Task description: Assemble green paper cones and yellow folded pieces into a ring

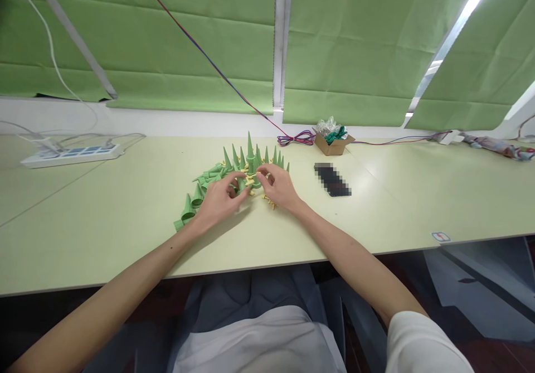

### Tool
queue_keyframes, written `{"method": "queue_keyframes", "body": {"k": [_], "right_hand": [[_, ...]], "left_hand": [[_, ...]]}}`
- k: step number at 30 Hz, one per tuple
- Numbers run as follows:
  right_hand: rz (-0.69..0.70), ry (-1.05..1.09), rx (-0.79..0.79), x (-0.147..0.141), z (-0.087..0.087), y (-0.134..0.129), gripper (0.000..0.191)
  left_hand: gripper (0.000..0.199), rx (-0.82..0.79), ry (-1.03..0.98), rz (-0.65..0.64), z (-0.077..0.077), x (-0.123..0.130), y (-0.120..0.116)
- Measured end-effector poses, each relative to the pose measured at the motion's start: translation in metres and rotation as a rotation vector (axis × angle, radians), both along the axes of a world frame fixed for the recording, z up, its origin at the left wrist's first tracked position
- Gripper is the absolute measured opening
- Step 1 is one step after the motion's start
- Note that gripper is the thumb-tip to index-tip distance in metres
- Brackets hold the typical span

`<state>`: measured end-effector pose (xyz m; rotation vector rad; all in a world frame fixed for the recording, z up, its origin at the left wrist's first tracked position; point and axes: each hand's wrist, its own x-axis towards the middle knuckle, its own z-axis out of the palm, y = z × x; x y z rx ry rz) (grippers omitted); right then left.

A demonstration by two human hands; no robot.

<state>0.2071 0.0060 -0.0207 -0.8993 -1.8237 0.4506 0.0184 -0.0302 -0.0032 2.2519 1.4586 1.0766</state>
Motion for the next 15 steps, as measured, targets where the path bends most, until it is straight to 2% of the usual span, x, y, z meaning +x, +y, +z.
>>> {"method": "queue_keyframes", "body": {"k": [15], "right_hand": [[0.022,0.013,-0.020,-0.0017,0.0007,-0.0019,0.026]], "left_hand": [[0.037,0.013,-0.047,0.030,-0.0011,-0.0009,0.0002]]}}
